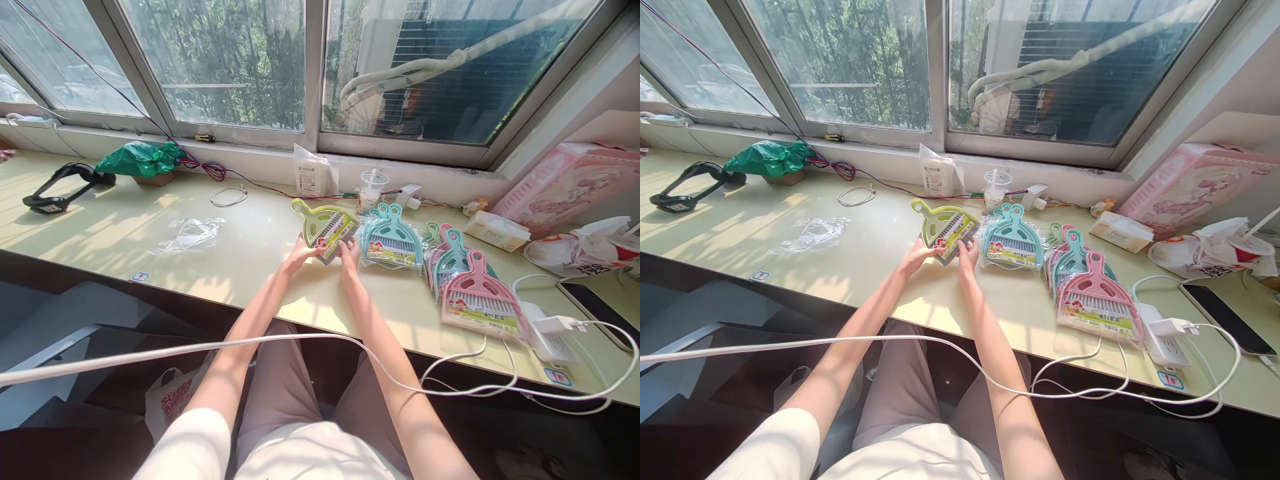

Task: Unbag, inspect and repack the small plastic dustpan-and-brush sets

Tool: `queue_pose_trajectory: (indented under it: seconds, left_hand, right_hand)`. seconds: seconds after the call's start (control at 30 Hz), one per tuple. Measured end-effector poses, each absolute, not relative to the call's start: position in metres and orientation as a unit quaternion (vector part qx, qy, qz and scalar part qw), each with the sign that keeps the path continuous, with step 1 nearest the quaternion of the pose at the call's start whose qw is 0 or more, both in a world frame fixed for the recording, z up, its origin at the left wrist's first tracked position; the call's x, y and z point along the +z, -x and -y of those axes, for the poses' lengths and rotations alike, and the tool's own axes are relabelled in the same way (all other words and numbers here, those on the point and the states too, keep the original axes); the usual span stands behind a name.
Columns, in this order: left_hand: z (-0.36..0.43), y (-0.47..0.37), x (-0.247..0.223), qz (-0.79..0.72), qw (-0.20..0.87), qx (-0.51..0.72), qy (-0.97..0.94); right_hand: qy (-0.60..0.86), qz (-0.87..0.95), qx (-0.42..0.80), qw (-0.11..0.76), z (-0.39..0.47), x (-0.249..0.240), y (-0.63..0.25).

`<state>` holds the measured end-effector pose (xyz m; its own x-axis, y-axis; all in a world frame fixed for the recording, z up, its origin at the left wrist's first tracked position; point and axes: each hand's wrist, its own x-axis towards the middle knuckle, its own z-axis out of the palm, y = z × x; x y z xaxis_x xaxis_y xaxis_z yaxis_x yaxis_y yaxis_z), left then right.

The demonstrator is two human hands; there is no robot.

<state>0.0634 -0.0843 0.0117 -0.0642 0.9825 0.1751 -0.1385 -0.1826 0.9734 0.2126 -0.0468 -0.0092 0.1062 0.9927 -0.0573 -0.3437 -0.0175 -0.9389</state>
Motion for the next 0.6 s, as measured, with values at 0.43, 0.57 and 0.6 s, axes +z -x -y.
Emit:
queue_pose_trajectory:
  seconds: [0.43,0.57,0.6]
  left_hand:
    - [0.0821,-0.0639,0.0028,-0.447,0.476,0.580,-0.486]
    - [0.0842,-0.0620,0.0071,-0.448,0.473,0.582,-0.487]
    - [0.0853,-0.0612,0.0088,-0.450,0.471,0.582,-0.486]
  right_hand:
    - [0.455,0.374,0.542,0.600,0.0457,-0.0113,-0.2151]
    - [0.444,0.372,0.559,0.593,0.0464,-0.0092,-0.2150]
    - [0.435,0.377,0.568,0.589,0.0469,-0.0085,-0.2150]
